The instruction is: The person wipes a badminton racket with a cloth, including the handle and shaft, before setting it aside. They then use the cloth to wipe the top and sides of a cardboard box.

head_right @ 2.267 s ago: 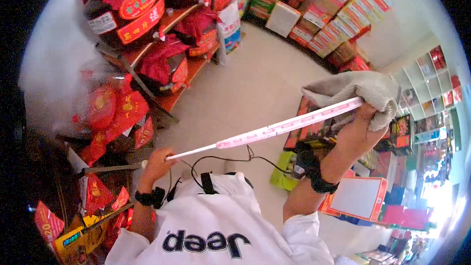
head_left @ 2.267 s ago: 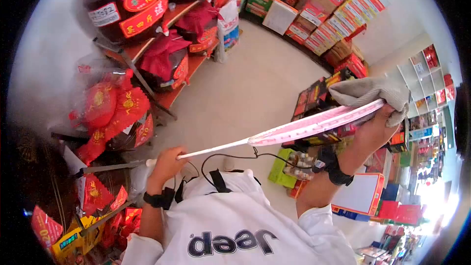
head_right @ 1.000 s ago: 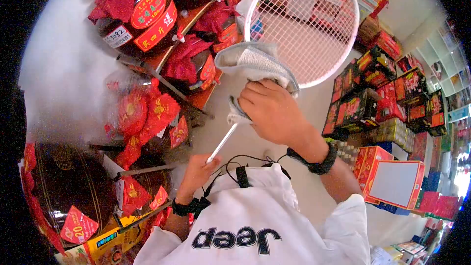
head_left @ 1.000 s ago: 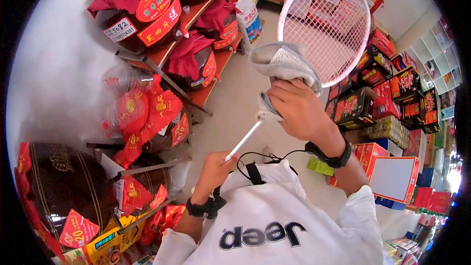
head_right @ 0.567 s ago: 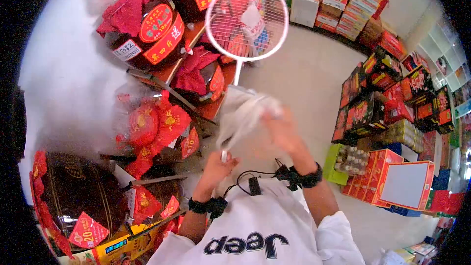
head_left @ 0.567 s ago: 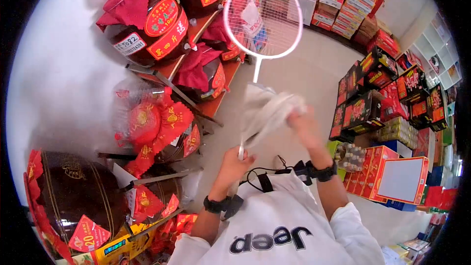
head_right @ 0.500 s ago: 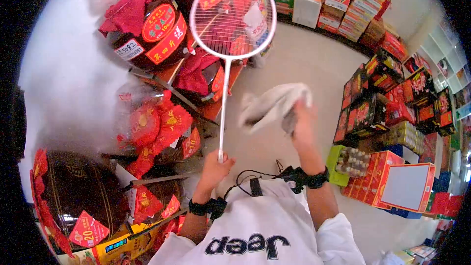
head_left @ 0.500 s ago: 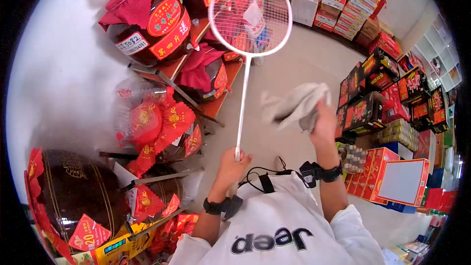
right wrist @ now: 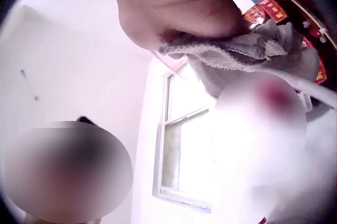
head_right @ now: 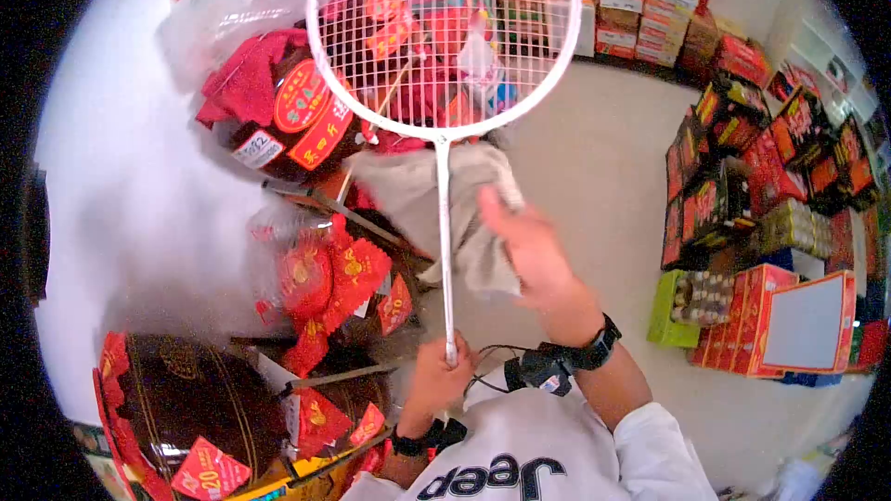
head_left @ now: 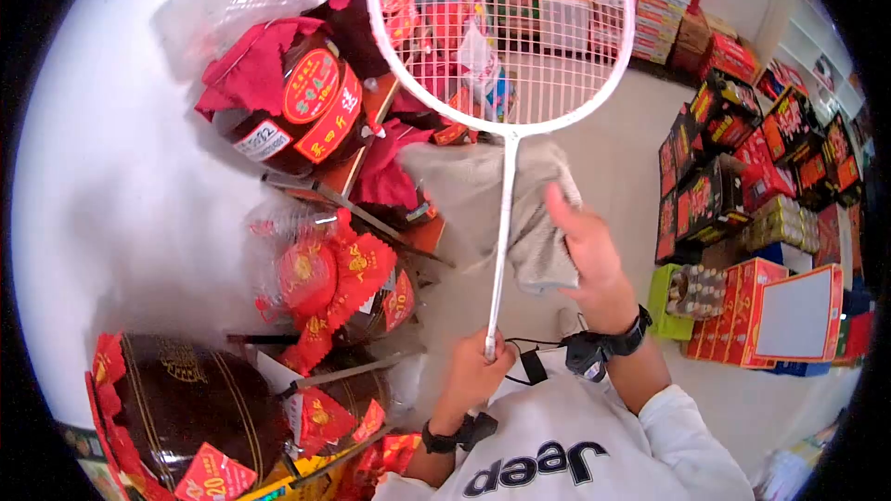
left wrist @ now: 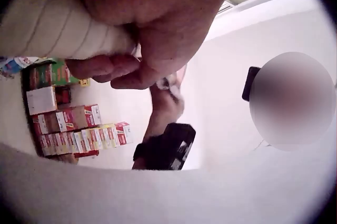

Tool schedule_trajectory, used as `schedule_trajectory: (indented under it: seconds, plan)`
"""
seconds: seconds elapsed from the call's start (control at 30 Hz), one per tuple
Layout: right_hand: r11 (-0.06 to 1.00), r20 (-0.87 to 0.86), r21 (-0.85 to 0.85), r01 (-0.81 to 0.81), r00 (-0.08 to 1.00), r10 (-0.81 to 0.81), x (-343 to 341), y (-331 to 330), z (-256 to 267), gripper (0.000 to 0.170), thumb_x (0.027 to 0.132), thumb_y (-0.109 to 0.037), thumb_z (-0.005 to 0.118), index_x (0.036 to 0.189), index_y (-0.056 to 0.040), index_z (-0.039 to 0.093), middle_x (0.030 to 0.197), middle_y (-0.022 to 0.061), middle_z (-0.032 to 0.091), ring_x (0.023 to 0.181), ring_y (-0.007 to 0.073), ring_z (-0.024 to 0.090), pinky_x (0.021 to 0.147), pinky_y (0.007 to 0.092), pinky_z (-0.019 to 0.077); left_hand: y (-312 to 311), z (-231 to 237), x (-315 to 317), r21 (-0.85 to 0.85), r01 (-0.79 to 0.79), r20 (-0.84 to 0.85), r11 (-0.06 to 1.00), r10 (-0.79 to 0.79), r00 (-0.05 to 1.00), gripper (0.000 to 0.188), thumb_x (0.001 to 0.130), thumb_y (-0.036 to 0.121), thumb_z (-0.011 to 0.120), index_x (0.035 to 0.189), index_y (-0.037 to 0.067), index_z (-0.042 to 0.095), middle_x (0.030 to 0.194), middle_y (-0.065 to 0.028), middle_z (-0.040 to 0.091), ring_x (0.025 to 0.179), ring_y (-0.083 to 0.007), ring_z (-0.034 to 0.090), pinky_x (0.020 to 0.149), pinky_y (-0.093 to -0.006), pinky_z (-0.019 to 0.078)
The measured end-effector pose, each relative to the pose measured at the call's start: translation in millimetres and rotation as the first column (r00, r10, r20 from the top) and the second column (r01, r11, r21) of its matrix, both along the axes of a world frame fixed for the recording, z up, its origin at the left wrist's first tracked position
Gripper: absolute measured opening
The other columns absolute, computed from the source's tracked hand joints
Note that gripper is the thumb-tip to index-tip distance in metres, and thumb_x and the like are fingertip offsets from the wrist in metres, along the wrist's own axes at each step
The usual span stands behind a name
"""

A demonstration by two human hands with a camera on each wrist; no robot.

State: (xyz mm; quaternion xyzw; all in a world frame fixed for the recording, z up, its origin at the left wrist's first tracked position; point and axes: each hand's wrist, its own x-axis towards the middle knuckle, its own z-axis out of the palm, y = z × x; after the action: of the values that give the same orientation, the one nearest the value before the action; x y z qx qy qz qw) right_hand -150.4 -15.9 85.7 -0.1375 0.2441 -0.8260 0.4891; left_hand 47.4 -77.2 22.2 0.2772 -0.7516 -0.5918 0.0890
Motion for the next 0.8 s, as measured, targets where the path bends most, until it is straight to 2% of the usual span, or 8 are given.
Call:
schedule_trajectory:
  seconds: [0.13, 0.2, 0.3, 0.37, 0.43, 0.53, 0.73, 0.8]
  plan:
    - [0.973, -0.077, 0.037, 0.228, 0.971, -0.224, 23.6, -2.8, 51.6, 0.031, 0.090, -0.019, 0.054, 0.114, -0.0010, 0.051, 0.102, 0.0031, 0.059, 0.088, 0.0106, 0.057, 0.078, 0.0260, 0.0467, -3.7, -8.9, 6.3, 0.081, 0.146, -0.068, 0.986, -0.141, 0.988, 0.021, 0.080, 0.005, 0.059, 0.068, 0.005, 0.042, 0.057, 0.0030, 0.040, 0.054, -0.0059, 0.036, 0.047, -0.0227, 0.0324]
    - [0.969, -0.089, -0.018, 0.245, 0.965, -0.245, 24.9, -2.8, 55.1, 0.030, 0.090, -0.020, 0.054, 0.114, -0.0015, 0.051, 0.100, 0.0028, 0.060, 0.087, 0.0100, 0.057, 0.077, 0.0258, 0.0467, -5.4, 2.2, 14.1, 0.171, 0.210, 0.008, 0.963, -0.214, 0.977, 0.018, 0.083, 0.001, 0.054, 0.071, 0.005, 0.041, 0.064, 0.0027, 0.045, 0.058, -0.0062, 0.040, 0.052, -0.0211, 0.0353]
    - [0.979, -0.081, -0.081, 0.189, 0.977, -0.195, 22.7, 1.6, 64.9, 0.030, 0.091, -0.021, 0.053, 0.113, -0.0021, 0.051, 0.098, 0.0022, 0.060, 0.085, 0.0095, 0.057, 0.076, 0.0258, 0.0466, 1.4, 16.1, 22.3, 0.175, 0.165, 0.000, 0.971, -0.168, 0.986, 0.019, 0.084, 0.003, 0.056, 0.072, 0.005, 0.041, 0.065, 0.0030, 0.043, 0.060, -0.0073, 0.040, 0.054, -0.0216, 0.0353]
    - [0.980, -0.073, -0.110, 0.167, 0.982, -0.176, 20.6, 6.8, 70.0, 0.029, 0.091, -0.022, 0.052, 0.113, -0.0026, 0.051, 0.097, 0.0018, 0.060, 0.085, 0.0093, 0.057, 0.076, 0.0259, 0.0465, 8.5, 38.9, 17.9, -0.020, 0.219, 0.030, 0.976, -0.218, 0.975, 0.016, 0.086, 0.009, 0.055, 0.076, 0.005, 0.044, 0.068, 0.0019, 0.044, 0.061, -0.0084, 0.041, 0.056, -0.0226, 0.0354]
    - [0.978, -0.066, -0.137, 0.160, 0.983, -0.170, 20.8, 6.8, 73.9, 0.029, 0.091, -0.023, 0.052, 0.112, -0.0031, 0.051, 0.097, 0.0016, 0.060, 0.084, 0.0090, 0.057, 0.075, 0.0259, 0.0464, 6.6, 51.9, 22.6, -0.039, 0.279, 0.179, 0.959, -0.268, 0.947, 0.014, 0.087, 0.012, 0.055, 0.078, 0.004, 0.046, 0.069, 0.0010, 0.045, 0.062, -0.0089, 0.041, 0.058, -0.0229, 0.0358]
    - [0.975, -0.096, -0.138, 0.175, 0.977, -0.189, 21.8, 6.7, 75.4, 0.029, 0.092, -0.024, 0.051, 0.111, -0.0032, 0.052, 0.096, 0.0015, 0.060, 0.083, 0.0090, 0.057, 0.075, 0.0259, 0.0465, 8.6, 50.6, 32.9, 0.092, 0.217, 0.321, 0.972, -0.235, 0.917, 0.012, 0.087, 0.012, 0.053, 0.081, 0.003, 0.048, 0.071, -0.0005, 0.046, 0.064, -0.0099, 0.042, 0.060, -0.0233, 0.0359]
    - [0.956, -0.156, -0.169, 0.240, 0.951, -0.267, 26.0, 5.7, 75.6, 0.027, 0.092, -0.026, 0.050, 0.107, -0.0033, 0.053, 0.094, -0.0011, 0.058, 0.085, 0.0067, 0.053, 0.076, 0.0247, 0.0434, 13.6, 58.2, 32.0, -0.199, 0.335, 0.178, 0.921, -0.303, 0.936, 0.008, 0.086, 0.010, 0.050, 0.082, 0.003, 0.048, 0.070, -0.0030, 0.048, 0.067, -0.0127, 0.044, 0.061, -0.0270, 0.0374]
    - [0.955, -0.218, -0.148, 0.256, 0.934, -0.284, 25.0, 5.7, 75.9, 0.027, 0.093, -0.026, 0.049, 0.106, -0.0030, 0.053, 0.092, -0.0022, 0.057, 0.084, 0.0057, 0.051, 0.076, 0.0238, 0.0421, 13.1, 61.0, 29.4, -0.205, 0.347, 0.160, 0.915, -0.319, 0.934, 0.009, 0.086, 0.010, 0.049, 0.082, 0.002, 0.049, 0.070, -0.0039, 0.048, 0.067, -0.0137, 0.045, 0.062, -0.0275, 0.0380]
